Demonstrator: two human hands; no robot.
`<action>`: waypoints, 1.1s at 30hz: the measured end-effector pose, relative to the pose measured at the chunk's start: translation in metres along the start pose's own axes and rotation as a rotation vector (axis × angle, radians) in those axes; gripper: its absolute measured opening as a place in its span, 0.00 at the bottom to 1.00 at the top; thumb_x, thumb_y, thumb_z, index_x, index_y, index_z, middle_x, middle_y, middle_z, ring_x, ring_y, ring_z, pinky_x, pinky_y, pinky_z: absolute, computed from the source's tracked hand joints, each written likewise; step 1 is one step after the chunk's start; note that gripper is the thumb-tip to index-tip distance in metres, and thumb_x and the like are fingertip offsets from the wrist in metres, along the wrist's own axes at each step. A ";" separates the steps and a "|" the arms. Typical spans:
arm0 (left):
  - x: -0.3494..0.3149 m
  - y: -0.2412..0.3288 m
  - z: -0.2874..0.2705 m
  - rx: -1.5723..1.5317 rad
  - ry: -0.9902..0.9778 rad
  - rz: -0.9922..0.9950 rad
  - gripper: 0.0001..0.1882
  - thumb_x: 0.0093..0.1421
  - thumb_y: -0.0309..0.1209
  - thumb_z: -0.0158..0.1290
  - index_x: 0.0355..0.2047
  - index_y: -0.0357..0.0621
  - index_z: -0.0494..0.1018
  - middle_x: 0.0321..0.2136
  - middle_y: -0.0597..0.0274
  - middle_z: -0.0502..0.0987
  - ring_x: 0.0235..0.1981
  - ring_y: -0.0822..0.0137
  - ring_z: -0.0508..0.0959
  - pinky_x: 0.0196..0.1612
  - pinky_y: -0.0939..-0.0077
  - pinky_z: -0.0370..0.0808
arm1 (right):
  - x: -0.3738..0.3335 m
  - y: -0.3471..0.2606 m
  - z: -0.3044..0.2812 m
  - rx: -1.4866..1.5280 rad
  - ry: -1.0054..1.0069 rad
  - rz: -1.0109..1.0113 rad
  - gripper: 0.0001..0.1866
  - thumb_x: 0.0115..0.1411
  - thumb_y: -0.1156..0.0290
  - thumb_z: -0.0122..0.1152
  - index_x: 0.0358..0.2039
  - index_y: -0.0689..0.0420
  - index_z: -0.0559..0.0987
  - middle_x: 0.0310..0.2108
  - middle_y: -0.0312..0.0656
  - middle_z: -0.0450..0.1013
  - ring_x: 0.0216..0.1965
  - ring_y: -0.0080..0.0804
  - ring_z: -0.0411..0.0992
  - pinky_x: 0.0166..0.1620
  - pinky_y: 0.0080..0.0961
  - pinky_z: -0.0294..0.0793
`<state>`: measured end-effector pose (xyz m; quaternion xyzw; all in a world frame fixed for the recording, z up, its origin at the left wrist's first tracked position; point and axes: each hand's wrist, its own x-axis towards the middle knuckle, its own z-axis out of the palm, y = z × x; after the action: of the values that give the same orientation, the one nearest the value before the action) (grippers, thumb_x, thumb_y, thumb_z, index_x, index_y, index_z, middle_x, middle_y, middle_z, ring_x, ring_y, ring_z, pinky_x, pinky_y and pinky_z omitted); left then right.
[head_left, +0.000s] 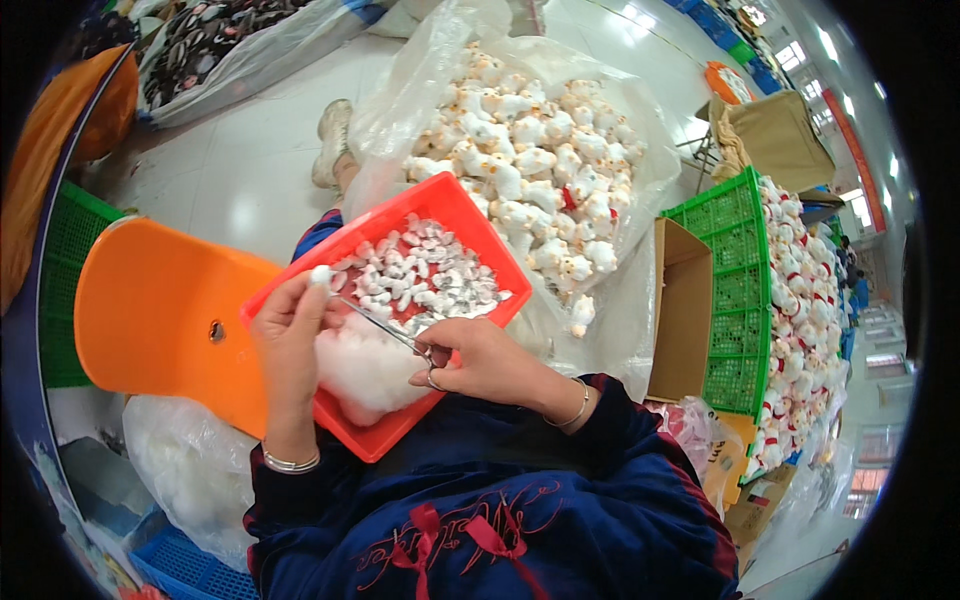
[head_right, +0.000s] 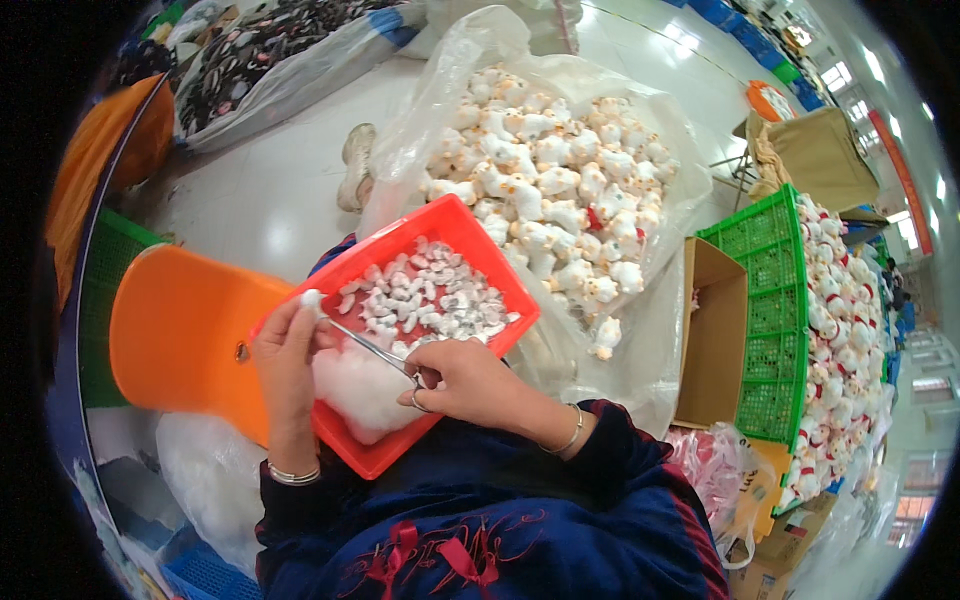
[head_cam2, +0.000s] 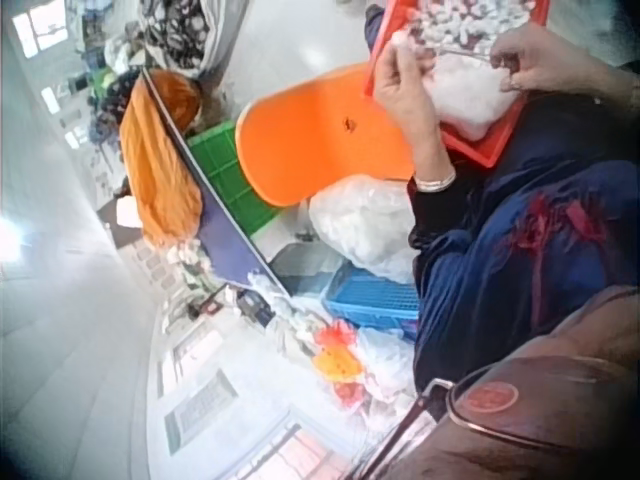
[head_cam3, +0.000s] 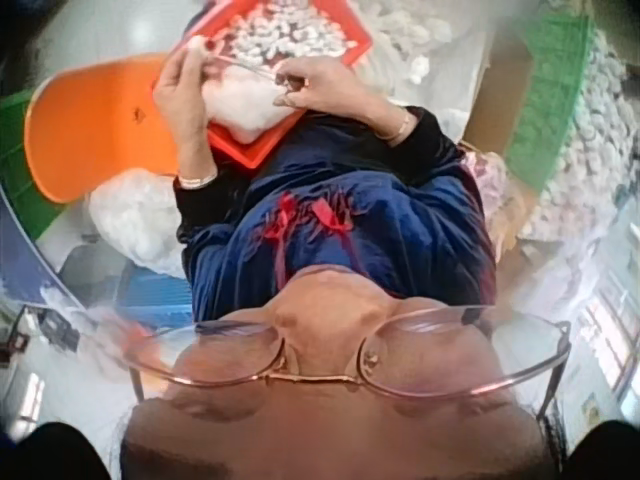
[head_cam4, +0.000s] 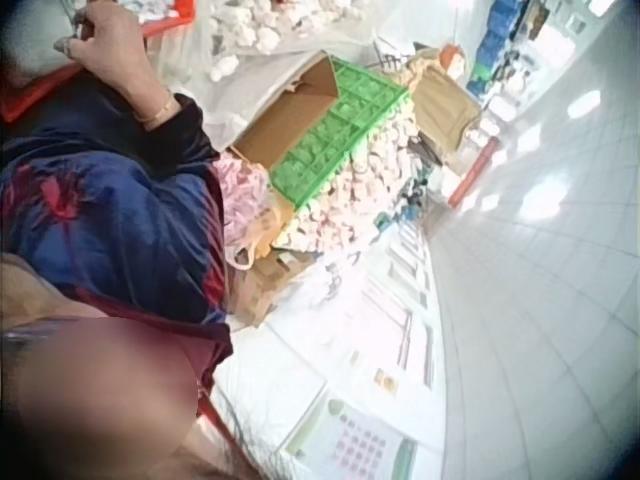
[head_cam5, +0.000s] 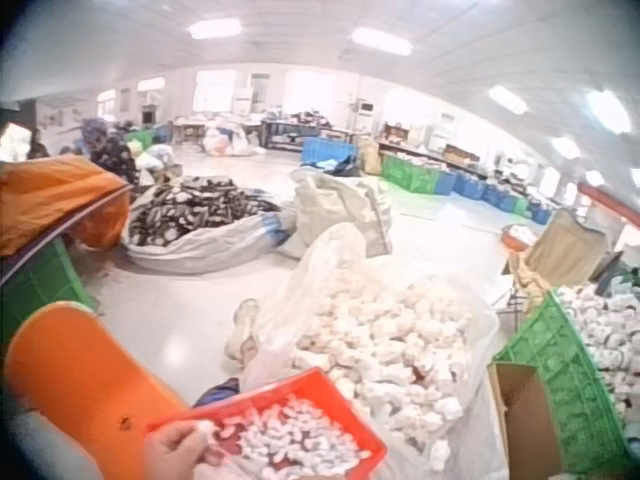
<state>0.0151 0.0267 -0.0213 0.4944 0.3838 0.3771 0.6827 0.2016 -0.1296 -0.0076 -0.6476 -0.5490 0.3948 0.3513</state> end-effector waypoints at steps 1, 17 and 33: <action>0.002 0.000 -0.003 -0.014 -0.011 0.008 0.09 0.68 0.25 0.57 0.46 0.32 0.80 0.29 0.64 0.81 0.28 0.78 0.78 0.34 0.84 0.75 | -0.001 0.001 -0.003 0.011 -0.004 0.002 0.17 0.55 0.63 0.75 0.38 0.61 0.81 0.23 0.46 0.72 0.25 0.39 0.73 0.31 0.36 0.71; -0.022 0.011 0.020 0.345 -0.485 -0.167 0.08 0.65 0.25 0.60 0.42 0.33 0.83 0.29 0.69 0.80 0.28 0.81 0.76 0.31 0.84 0.72 | 0.013 -0.002 -0.006 0.223 0.204 -0.123 0.10 0.59 0.72 0.68 0.40 0.60 0.80 0.34 0.44 0.78 0.37 0.36 0.78 0.44 0.31 0.76; -0.013 0.016 0.018 0.646 -0.487 0.144 0.09 0.64 0.26 0.59 0.41 0.33 0.81 0.29 0.59 0.82 0.29 0.75 0.78 0.34 0.78 0.74 | 0.009 0.003 -0.040 0.004 0.206 0.018 0.19 0.55 0.70 0.75 0.47 0.60 0.81 0.35 0.42 0.80 0.38 0.28 0.79 0.44 0.28 0.78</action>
<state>0.0235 0.0116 0.0004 0.7838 0.2738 0.1561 0.5351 0.2392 -0.1218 0.0060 -0.6890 -0.5031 0.3305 0.4036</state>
